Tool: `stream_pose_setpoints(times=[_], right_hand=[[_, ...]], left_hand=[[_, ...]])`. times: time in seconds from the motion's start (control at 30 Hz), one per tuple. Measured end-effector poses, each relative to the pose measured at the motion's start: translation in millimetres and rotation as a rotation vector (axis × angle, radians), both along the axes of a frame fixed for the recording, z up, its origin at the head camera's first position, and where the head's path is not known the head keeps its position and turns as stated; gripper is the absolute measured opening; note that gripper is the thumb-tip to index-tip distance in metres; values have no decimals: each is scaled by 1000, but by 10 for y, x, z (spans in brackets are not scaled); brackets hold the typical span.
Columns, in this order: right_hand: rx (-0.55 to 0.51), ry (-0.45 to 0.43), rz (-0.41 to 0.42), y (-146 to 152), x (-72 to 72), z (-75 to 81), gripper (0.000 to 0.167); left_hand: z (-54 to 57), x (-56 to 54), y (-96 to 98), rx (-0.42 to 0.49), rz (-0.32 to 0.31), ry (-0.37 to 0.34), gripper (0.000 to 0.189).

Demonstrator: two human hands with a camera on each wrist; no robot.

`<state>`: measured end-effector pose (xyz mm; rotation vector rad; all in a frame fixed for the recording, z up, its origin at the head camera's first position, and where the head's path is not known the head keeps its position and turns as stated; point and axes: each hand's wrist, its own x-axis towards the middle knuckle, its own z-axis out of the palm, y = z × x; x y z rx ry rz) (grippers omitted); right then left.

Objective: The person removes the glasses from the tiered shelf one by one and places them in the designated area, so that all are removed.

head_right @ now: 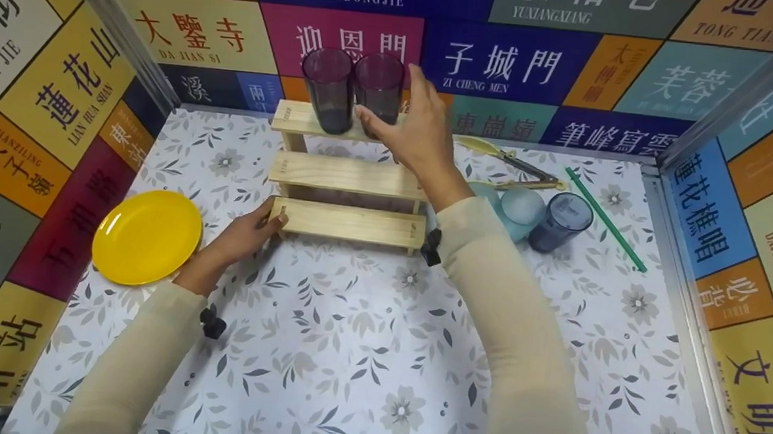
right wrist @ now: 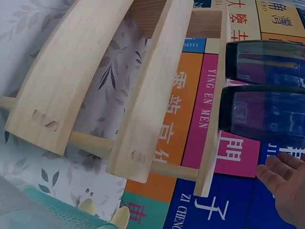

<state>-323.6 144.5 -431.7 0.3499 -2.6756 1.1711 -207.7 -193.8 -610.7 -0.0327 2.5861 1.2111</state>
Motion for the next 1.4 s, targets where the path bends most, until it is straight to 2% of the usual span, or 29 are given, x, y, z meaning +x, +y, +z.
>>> stream_pose_setpoints(times=[0.4,0.9,1.27,1.4], right_hand=[[-54,33,-26,-177,-170,43,104],[-27,-10,-63,-297,-235,62,103],[-33,-14,-81,-309,-272,63,99],[-47,15,-72,-300,-273,57,93]], left_hand=[[17,2,2,7,2,-11,81],[6,-9,-15,8,-9,-9,79],[-16,-22,-26,-4,-10,-6,81],[-12,-22,-19,3,-7,-11,81]])
